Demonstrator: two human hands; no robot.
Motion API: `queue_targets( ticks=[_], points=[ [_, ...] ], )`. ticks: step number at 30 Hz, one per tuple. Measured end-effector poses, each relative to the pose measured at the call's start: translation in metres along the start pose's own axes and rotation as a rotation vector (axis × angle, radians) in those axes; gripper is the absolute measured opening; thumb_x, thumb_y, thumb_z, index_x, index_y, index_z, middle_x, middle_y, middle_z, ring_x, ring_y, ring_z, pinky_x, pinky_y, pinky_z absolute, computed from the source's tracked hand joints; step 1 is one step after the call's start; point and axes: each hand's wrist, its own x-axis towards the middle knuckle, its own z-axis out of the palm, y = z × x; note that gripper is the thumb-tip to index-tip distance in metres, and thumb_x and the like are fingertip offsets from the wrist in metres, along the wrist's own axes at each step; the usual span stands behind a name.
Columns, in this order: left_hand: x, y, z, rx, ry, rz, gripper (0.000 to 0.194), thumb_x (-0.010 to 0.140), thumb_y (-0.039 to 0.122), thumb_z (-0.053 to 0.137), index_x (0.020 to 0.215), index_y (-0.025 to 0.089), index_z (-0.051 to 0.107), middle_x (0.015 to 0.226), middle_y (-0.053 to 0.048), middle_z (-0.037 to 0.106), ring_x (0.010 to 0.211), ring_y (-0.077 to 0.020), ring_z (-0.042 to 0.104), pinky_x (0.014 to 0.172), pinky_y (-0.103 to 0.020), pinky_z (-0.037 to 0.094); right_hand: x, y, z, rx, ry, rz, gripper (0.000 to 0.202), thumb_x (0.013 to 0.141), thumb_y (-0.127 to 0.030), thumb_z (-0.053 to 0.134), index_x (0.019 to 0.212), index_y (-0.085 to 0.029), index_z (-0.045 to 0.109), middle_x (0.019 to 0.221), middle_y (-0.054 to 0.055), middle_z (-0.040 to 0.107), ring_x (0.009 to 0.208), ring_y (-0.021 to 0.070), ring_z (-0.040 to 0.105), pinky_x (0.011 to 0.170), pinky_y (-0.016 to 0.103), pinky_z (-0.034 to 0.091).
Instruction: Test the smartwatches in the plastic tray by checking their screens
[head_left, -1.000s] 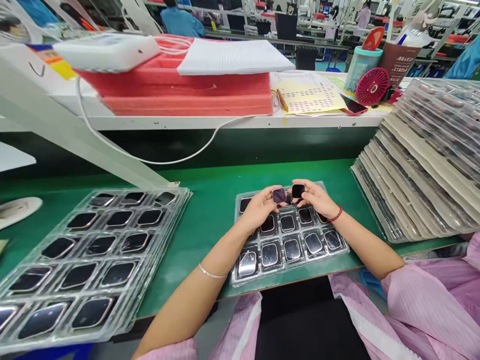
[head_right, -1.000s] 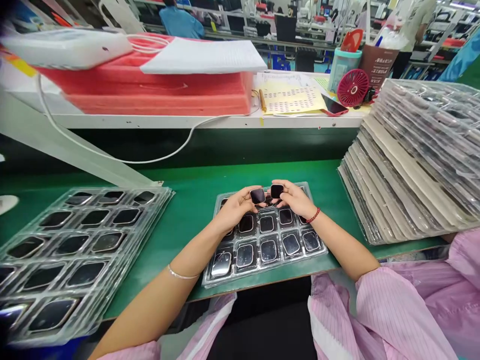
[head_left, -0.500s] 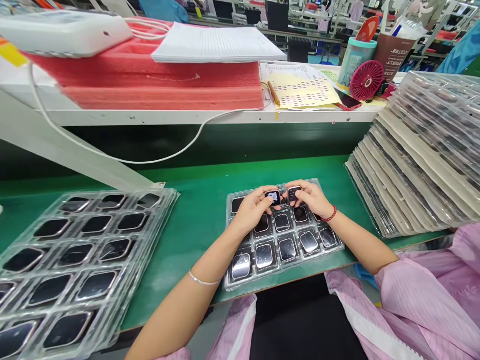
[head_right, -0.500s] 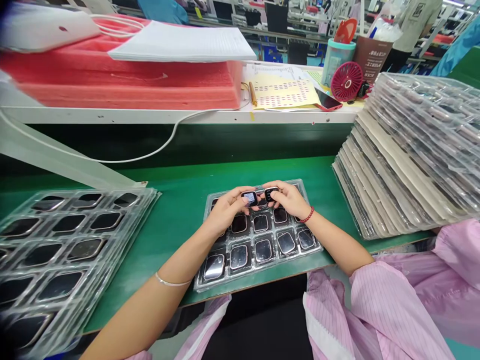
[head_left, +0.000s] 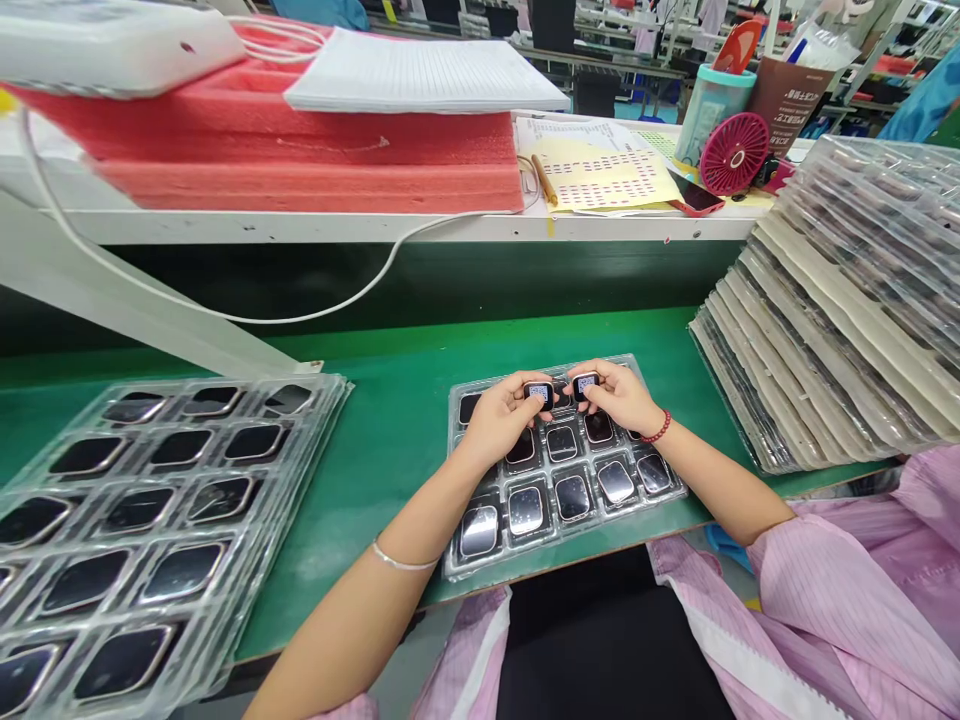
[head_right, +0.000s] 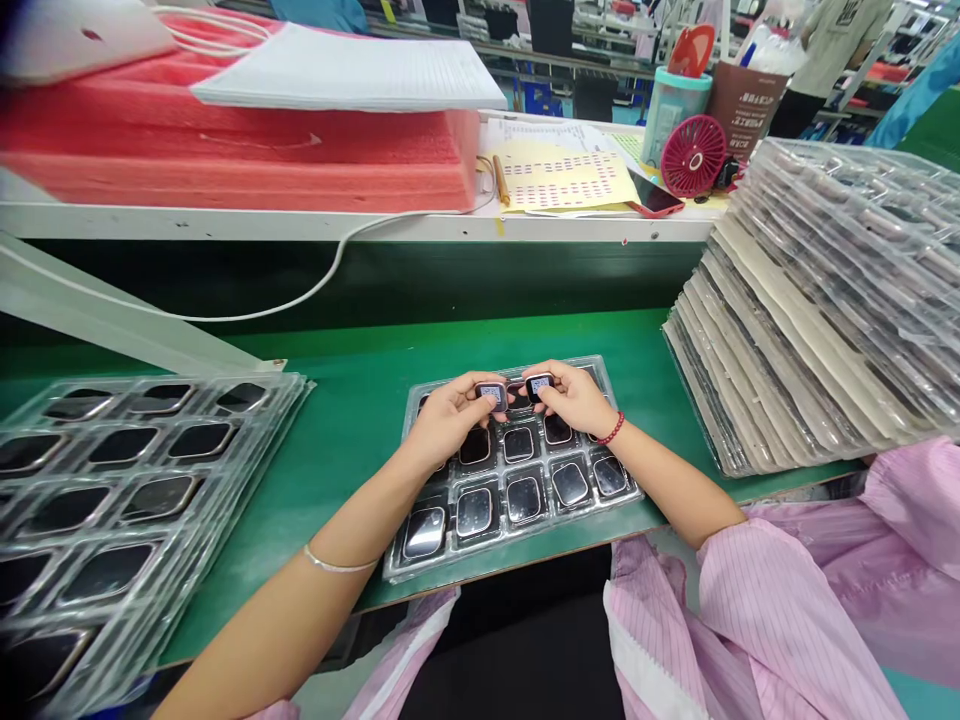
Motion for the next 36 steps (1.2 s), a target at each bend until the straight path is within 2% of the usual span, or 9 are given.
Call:
queue_targets(
  ticks=[12,29,36],
  points=[
    [0.0008,-0.0018,0.0012,-0.018,-0.007,0.023,0.033,0.075,0.033,0.069,0.103,0.015,0.063,0.085,-0.005,0.071,0.060,-0.0156,0.066,0.050,-0.023,0.042,-0.0018,-0.0018,0.0011,-0.052,0.018,-0.034,0.024,0.085,-0.027,0.061,0.108,-0.018,0.060,0.096,0.005,0.073,0.065,0.0107,0.067,0.060,0.023,0.058],
    [0.0001,-0.0002,0.0017,-0.010,-0.018,0.039,0.032,0.075,0.032,0.069,0.102,0.015,0.063,0.086,-0.005,0.071,0.059,-0.0150,0.067,0.050,-0.023,0.043,-0.0035,-0.0025,0.0028,-0.073,-0.039,-0.045,0.025,0.087,-0.027,0.059,0.110,-0.017,0.060,0.101,0.007,0.070,0.067,0.0114,0.067,0.068,0.028,0.060],
    [0.0003,-0.0015,0.0013,0.002,-0.015,0.054,0.032,0.082,0.042,0.063,0.100,0.015,0.064,0.090,-0.008,0.071,0.060,-0.0166,0.067,0.049,-0.025,0.043,-0.0016,0.0009,0.0009,-0.072,-0.041,-0.050,0.030,0.093,-0.042,0.054,0.108,-0.017,0.061,0.094,0.007,0.070,0.065,0.0129,0.065,0.060,0.027,0.057]
  ],
)
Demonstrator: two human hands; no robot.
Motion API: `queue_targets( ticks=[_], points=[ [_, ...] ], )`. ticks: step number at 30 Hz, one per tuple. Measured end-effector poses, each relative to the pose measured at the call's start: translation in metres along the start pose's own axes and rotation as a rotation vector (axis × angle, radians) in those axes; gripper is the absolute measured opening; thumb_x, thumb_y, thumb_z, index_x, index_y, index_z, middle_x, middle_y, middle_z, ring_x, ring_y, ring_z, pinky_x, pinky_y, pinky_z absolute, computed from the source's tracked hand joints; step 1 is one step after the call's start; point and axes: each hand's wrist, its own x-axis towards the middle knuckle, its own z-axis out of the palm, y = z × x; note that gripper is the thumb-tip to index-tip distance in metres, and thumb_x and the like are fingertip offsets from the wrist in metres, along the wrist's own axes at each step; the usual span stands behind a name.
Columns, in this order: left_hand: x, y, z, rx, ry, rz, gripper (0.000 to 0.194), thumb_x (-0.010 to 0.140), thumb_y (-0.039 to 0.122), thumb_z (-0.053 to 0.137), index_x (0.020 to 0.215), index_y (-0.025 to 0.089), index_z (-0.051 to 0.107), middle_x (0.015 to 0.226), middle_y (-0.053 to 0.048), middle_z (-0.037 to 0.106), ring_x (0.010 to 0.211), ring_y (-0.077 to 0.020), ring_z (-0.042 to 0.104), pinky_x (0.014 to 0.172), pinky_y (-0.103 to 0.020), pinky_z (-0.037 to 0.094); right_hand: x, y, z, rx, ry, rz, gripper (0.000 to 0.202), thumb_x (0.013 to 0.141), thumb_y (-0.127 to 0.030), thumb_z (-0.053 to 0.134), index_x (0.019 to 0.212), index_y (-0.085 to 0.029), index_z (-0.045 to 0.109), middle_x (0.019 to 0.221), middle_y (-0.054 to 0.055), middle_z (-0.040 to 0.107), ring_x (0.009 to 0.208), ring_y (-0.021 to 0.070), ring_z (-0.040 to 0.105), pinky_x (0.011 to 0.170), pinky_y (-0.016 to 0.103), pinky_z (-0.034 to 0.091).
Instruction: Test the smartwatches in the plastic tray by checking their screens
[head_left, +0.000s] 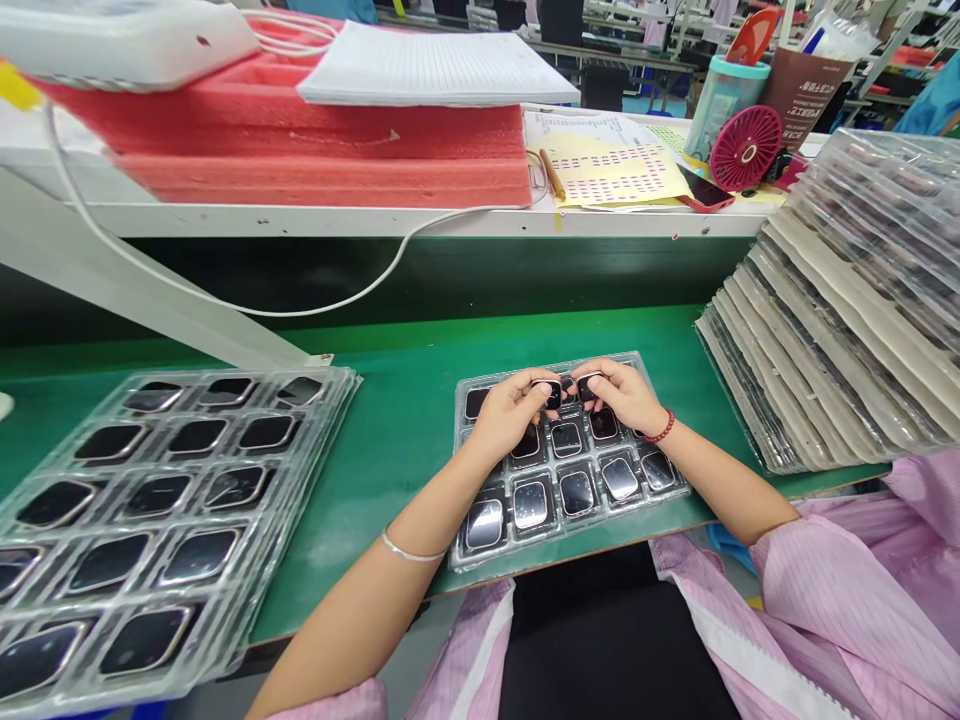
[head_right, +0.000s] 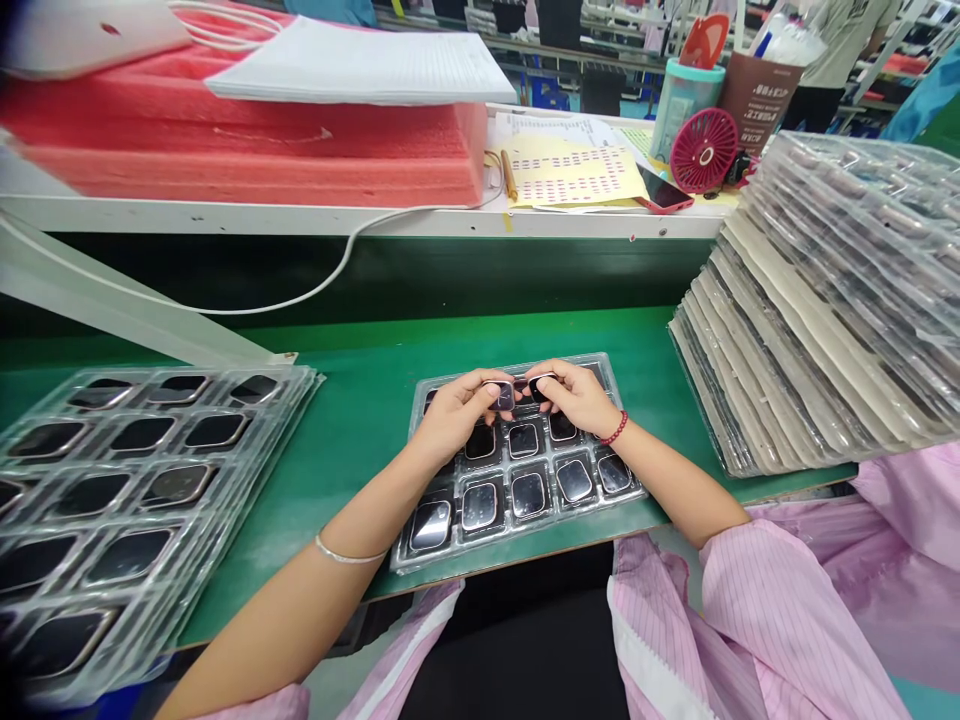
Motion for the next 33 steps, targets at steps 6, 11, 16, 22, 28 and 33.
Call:
queue_targets(
  ticks=[6,11,16,22,28,33],
  points=[
    [0.0009,-0.0035,0.0017,-0.050,0.024,0.039,0.040,0.071,0.021,0.069,0.109,0.019,0.058,0.101,-0.005,0.069,0.086,-0.0188,0.069,0.073,-0.029,0.053,0.0005,0.0025,0.0011,-0.147,0.013,-0.108,0.039,0.083,-0.018,0.058,0.122,-0.018,0.055,0.107,0.009,0.068,0.091,0.0190,0.067,0.075,0.031,0.057],
    [0.0008,-0.0027,0.0013,-0.003,0.047,0.015,0.029,0.074,0.025,0.067,0.102,0.017,0.060,0.089,-0.005,0.070,0.074,-0.0172,0.066,0.063,-0.027,0.051,0.0013,0.0033,-0.0007,-0.055,-0.004,-0.032,0.035,0.087,-0.019,0.047,0.122,-0.018,0.055,0.102,0.007,0.068,0.075,0.0145,0.067,0.061,0.027,0.057],
    [0.0019,-0.0025,0.0013,-0.047,0.051,0.023,0.036,0.074,0.016,0.052,0.109,0.019,0.058,0.097,-0.005,0.071,0.074,-0.0163,0.066,0.055,-0.024,0.046,0.0013,-0.0001,0.0007,-0.225,0.078,-0.124,0.021,0.081,-0.019,0.060,0.102,-0.016,0.061,0.095,0.006,0.068,0.083,0.0177,0.066,0.074,0.031,0.056],
    [0.0002,0.0013,0.0008,-0.018,0.090,0.000,0.028,0.072,0.023,0.066,0.099,0.018,0.059,0.088,-0.003,0.070,0.072,-0.0165,0.066,0.074,-0.032,0.053,0.0004,0.0002,-0.0004,-0.080,-0.057,-0.043,0.037,0.083,-0.015,0.050,0.119,-0.016,0.056,0.110,0.009,0.068,0.081,0.0154,0.068,0.070,0.030,0.058],
    [0.0008,-0.0022,0.0002,-0.019,0.067,0.027,0.047,0.068,0.019,0.072,0.113,0.019,0.058,0.094,-0.004,0.071,0.087,-0.0197,0.069,0.081,-0.032,0.053,0.0006,0.0012,-0.0001,-0.045,-0.055,-0.035,0.045,0.079,-0.012,0.056,0.124,-0.018,0.055,0.118,0.009,0.066,0.083,0.0146,0.069,0.072,0.028,0.060],
    [0.0005,-0.0032,-0.0018,-0.007,0.070,-0.028,0.037,0.086,0.045,0.058,0.106,0.016,0.066,0.085,-0.007,0.072,0.062,-0.0164,0.066,0.051,-0.025,0.044,0.0009,0.0021,-0.0012,0.037,-0.039,0.045,0.030,0.095,-0.035,0.046,0.112,-0.014,0.062,0.098,0.008,0.071,0.070,0.0128,0.068,0.061,0.024,0.059]
  ],
)
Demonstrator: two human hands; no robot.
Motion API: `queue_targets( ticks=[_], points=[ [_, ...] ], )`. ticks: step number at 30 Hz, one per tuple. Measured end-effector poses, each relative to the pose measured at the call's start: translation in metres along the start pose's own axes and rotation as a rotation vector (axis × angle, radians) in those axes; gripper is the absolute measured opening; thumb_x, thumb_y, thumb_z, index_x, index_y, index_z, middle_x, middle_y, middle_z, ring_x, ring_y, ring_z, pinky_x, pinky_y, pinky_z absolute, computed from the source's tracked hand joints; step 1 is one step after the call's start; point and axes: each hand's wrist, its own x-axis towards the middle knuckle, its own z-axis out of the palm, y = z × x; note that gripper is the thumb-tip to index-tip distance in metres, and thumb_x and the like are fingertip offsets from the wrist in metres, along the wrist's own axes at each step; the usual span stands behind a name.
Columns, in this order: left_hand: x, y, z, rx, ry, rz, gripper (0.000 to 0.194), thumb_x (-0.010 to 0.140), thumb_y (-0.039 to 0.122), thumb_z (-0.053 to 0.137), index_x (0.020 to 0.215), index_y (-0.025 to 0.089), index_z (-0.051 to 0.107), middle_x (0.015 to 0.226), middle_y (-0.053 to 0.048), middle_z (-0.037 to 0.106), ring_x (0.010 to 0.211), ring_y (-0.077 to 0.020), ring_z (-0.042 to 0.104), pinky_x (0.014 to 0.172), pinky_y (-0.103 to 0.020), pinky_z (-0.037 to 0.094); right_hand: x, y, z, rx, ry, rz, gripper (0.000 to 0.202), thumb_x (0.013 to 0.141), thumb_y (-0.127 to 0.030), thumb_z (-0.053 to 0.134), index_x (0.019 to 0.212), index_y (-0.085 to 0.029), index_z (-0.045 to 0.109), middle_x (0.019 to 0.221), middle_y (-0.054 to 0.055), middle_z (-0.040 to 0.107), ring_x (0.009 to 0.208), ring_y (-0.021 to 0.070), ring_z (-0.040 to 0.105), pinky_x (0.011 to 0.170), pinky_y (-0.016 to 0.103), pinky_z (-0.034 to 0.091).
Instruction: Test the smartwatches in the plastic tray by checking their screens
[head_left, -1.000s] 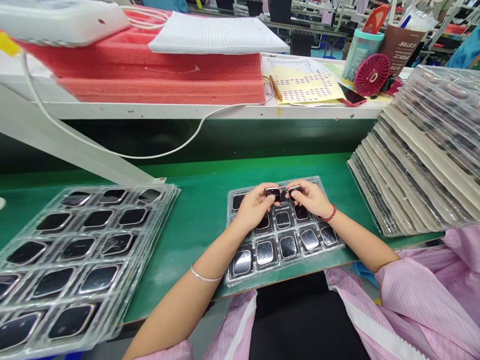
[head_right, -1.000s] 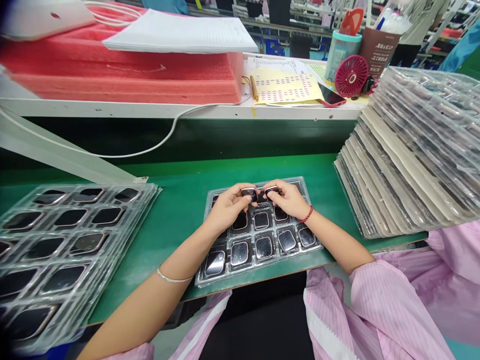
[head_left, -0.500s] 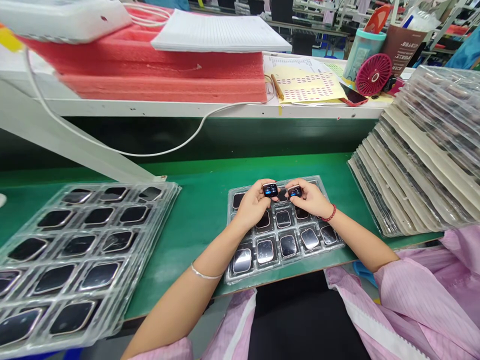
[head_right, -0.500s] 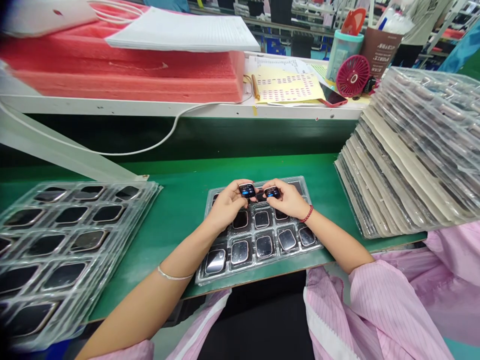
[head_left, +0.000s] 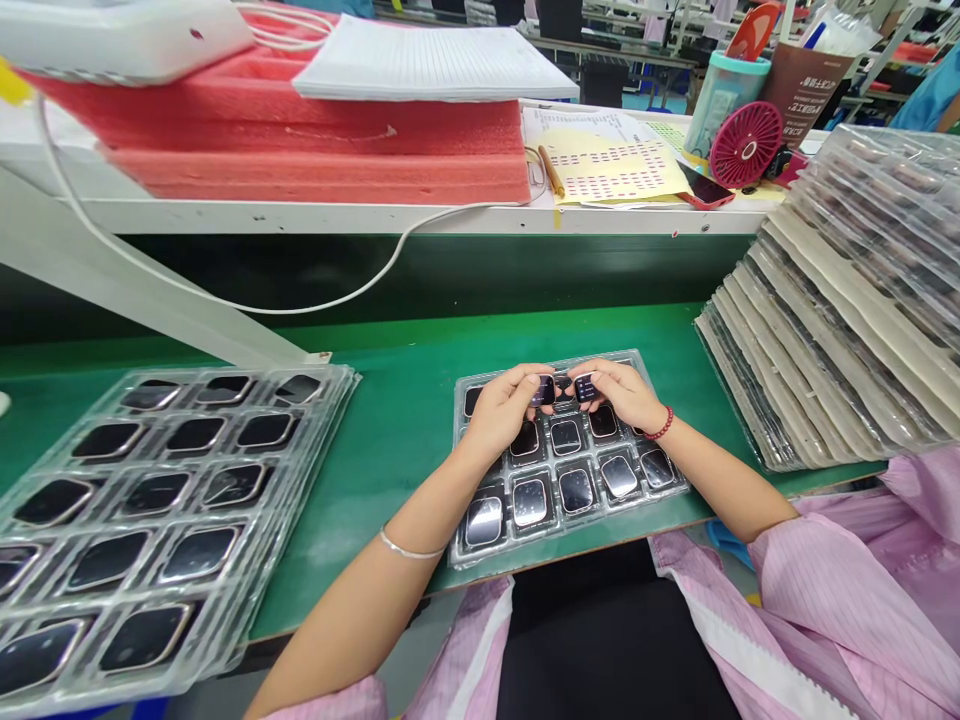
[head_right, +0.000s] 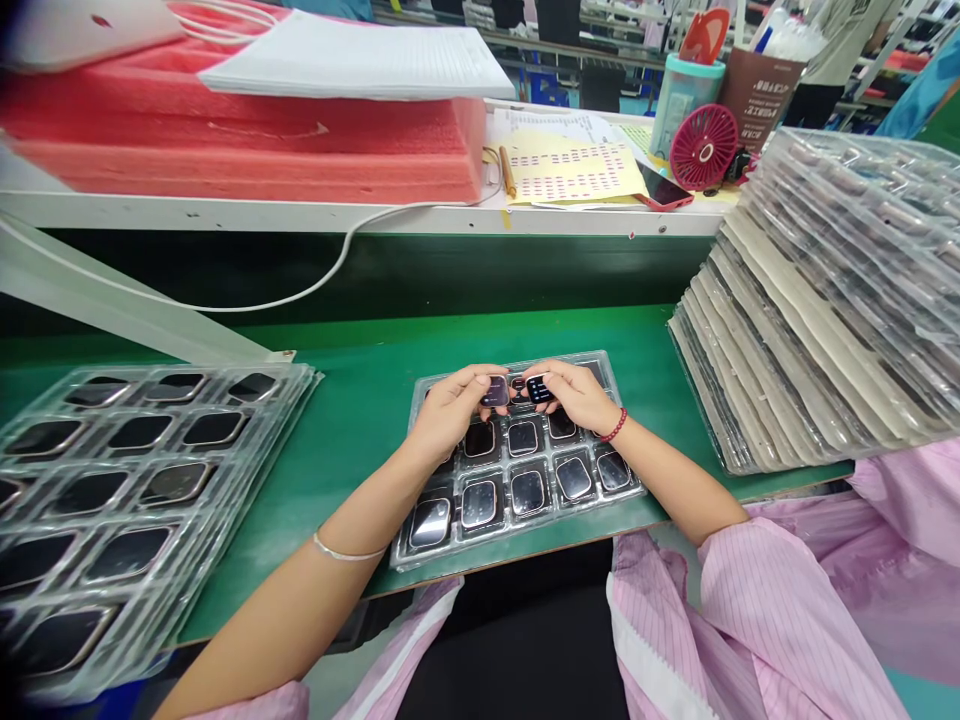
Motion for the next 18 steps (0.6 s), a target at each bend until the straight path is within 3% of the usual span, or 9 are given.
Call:
queue_targets(
  ticks=[2,5,7,10,13,18],
  points=[
    [-0.0004,0.0016,-0.0001,-0.015,0.009,-0.007,0.042,0.087,0.047,0.056,0.115,0.016,0.064,0.086,-0.007,0.072,0.064,-0.0170,0.066,0.051,-0.025,0.044,0.0003,-0.0007,-0.0003,0.011,0.023,-0.003,0.032,0.095,-0.036,0.047,0.114,-0.015,0.061,0.099,0.009,0.071,0.071,0.0131,0.069,0.061,0.024,0.059],
    [-0.0006,0.0036,0.0010,-0.038,-0.015,0.001,0.061,0.077,0.033,0.070,0.133,0.020,0.051,0.094,-0.006,0.073,0.073,-0.0181,0.069,0.057,-0.025,0.048,0.0005,-0.0019,0.0004,-0.045,0.046,-0.030,0.038,0.085,-0.024,0.062,0.122,-0.019,0.057,0.107,0.008,0.070,0.077,0.0143,0.069,0.065,0.026,0.059],
    [-0.0003,0.0037,0.0016,-0.038,-0.027,0.008,0.057,0.075,0.032,0.071,0.128,0.018,0.055,0.096,-0.007,0.073,0.073,-0.0178,0.069,0.056,-0.024,0.047,0.0004,-0.0016,0.0009,-0.055,0.045,-0.015,0.038,0.082,-0.022,0.064,0.119,-0.019,0.058,0.104,0.008,0.070,0.074,0.0136,0.069,0.062,0.024,0.058],
    [0.0002,0.0029,0.0014,-0.046,-0.014,0.011,0.039,0.086,0.047,0.058,0.107,0.015,0.065,0.093,-0.010,0.073,0.065,-0.0164,0.067,0.050,-0.024,0.044,0.0002,0.0002,0.0004,0.009,0.040,0.024,0.029,0.093,-0.037,0.052,0.110,-0.015,0.062,0.093,0.008,0.070,0.062,0.0113,0.068,0.052,0.020,0.054],
    [0.0000,0.0029,0.0006,-0.054,-0.002,0.019,0.038,0.088,0.046,0.055,0.110,0.015,0.063,0.099,-0.010,0.072,0.071,-0.0175,0.069,0.053,-0.024,0.047,0.0007,0.0015,-0.0007,0.052,0.063,0.005,0.036,0.096,-0.043,0.045,0.111,-0.015,0.061,0.095,0.009,0.071,0.064,0.0118,0.068,0.052,0.020,0.054],
    [-0.0009,0.0040,0.0014,-0.011,-0.042,0.035,0.042,0.074,0.021,0.065,0.116,0.017,0.057,0.104,-0.008,0.071,0.085,-0.0186,0.070,0.075,-0.031,0.055,0.0012,-0.0007,0.0001,-0.017,0.066,-0.044,0.042,0.081,-0.017,0.058,0.123,-0.017,0.054,0.108,0.008,0.070,0.077,0.0140,0.070,0.067,0.026,0.059]
  ],
)
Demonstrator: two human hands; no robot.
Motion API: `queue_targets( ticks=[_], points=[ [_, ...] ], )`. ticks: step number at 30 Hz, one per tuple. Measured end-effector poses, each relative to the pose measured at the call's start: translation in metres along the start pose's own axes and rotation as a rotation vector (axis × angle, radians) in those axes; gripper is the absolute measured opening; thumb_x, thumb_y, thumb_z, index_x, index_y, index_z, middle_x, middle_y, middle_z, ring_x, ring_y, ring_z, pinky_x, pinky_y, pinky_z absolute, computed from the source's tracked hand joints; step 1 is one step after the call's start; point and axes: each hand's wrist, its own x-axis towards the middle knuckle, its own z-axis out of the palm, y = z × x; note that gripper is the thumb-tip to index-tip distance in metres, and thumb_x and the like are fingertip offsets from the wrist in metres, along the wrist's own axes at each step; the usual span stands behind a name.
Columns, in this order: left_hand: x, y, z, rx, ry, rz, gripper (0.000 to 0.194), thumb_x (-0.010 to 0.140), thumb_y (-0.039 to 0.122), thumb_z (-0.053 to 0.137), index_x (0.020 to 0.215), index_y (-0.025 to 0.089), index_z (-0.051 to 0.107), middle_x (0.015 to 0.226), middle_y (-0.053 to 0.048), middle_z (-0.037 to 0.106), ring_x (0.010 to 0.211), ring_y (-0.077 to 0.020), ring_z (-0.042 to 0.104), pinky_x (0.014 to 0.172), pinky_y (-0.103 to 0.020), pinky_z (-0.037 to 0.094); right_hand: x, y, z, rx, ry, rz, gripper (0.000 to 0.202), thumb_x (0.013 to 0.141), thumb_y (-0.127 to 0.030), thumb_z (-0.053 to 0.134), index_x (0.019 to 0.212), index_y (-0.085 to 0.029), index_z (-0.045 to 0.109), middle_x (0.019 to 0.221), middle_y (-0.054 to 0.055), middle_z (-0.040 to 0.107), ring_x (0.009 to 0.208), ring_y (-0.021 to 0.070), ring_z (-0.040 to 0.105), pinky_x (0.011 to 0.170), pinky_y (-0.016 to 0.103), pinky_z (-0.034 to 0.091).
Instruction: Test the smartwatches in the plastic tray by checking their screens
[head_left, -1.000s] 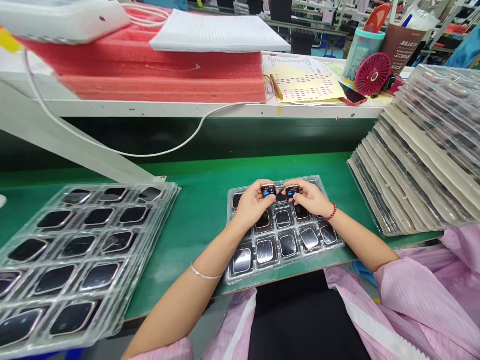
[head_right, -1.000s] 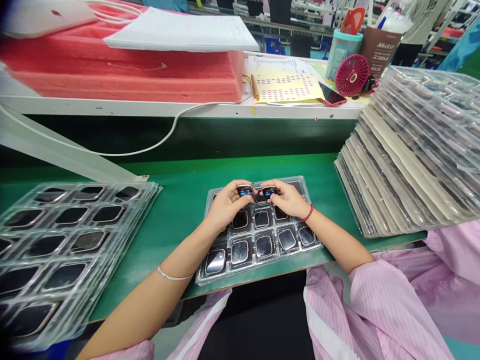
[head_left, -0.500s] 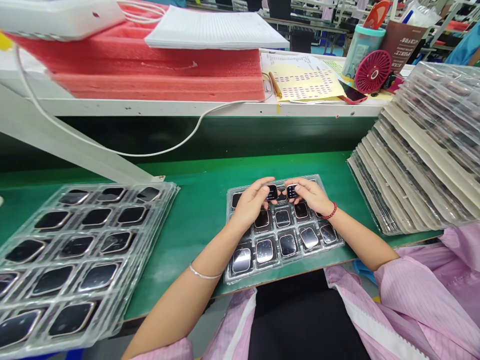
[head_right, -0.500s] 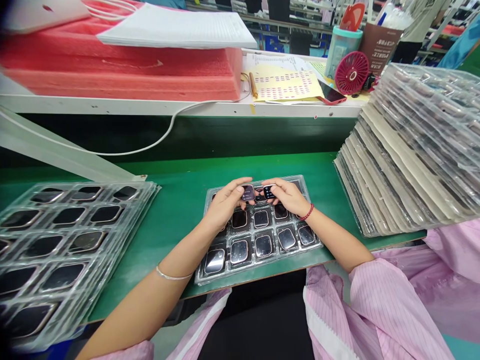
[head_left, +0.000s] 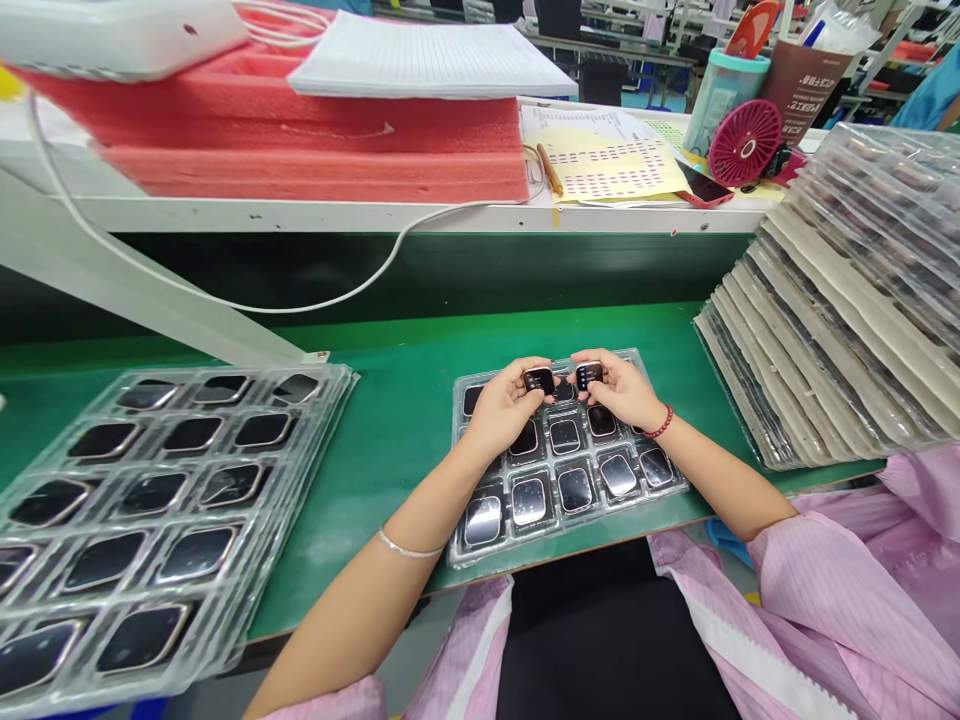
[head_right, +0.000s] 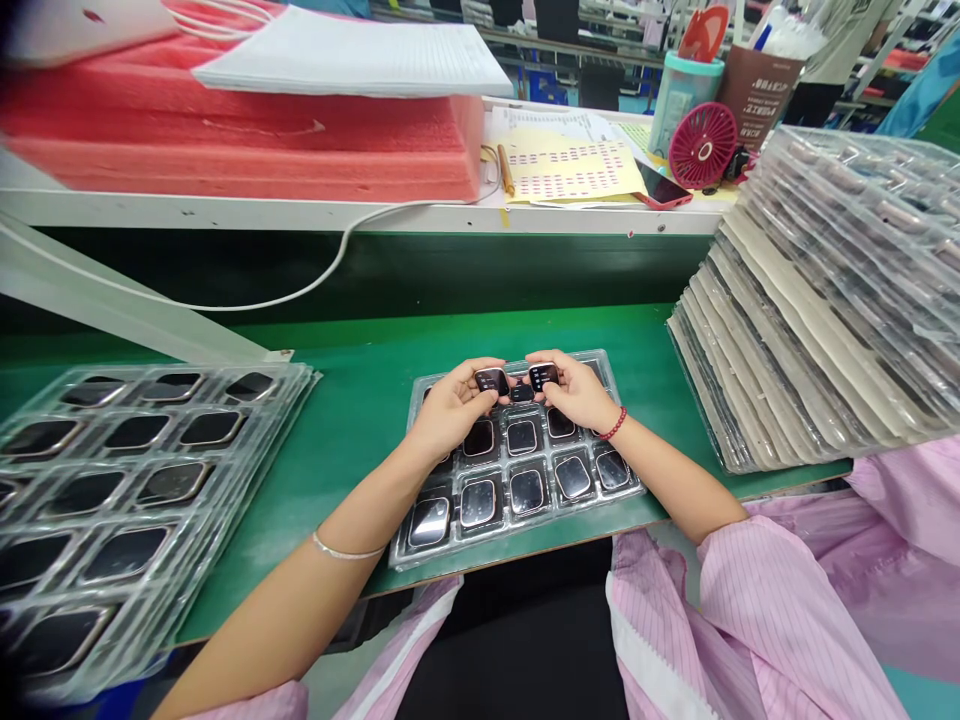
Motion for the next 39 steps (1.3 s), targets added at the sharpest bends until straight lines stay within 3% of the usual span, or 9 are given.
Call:
queue_targets(
  ticks=[4,11,39],
  points=[
    [-0.0009,0.0011,0.0013,-0.016,-0.014,0.008,0.045,0.072,0.017,0.063,0.116,0.017,0.057,0.104,-0.007,0.071,0.092,-0.0199,0.069,0.082,-0.033,0.055,-0.0007,-0.0036,0.0008,-0.044,-0.029,-0.021,0.045,0.076,-0.011,0.055,0.121,-0.018,0.055,0.112,0.009,0.069,0.083,0.0163,0.071,0.075,0.031,0.060],
    [0.0008,-0.0002,-0.0006,0.019,0.014,0.000,0.030,0.079,0.033,0.063,0.105,0.016,0.065,0.084,-0.005,0.072,0.065,-0.0170,0.068,0.050,-0.024,0.045,-0.0016,-0.0016,0.0000,-0.030,-0.003,0.022,0.030,0.087,-0.023,0.052,0.115,-0.016,0.060,0.100,0.008,0.072,0.073,0.0140,0.071,0.061,0.024,0.058],
    [-0.0003,-0.0016,0.0000,0.037,0.009,-0.015,0.028,0.079,0.031,0.062,0.104,0.017,0.066,0.087,-0.006,0.073,0.062,-0.0175,0.068,0.050,-0.025,0.043,-0.0026,-0.0014,0.0002,-0.004,-0.017,0.041,0.026,0.087,-0.024,0.055,0.110,-0.016,0.061,0.098,0.006,0.072,0.071,0.0139,0.071,0.066,0.027,0.060]
  ],
)
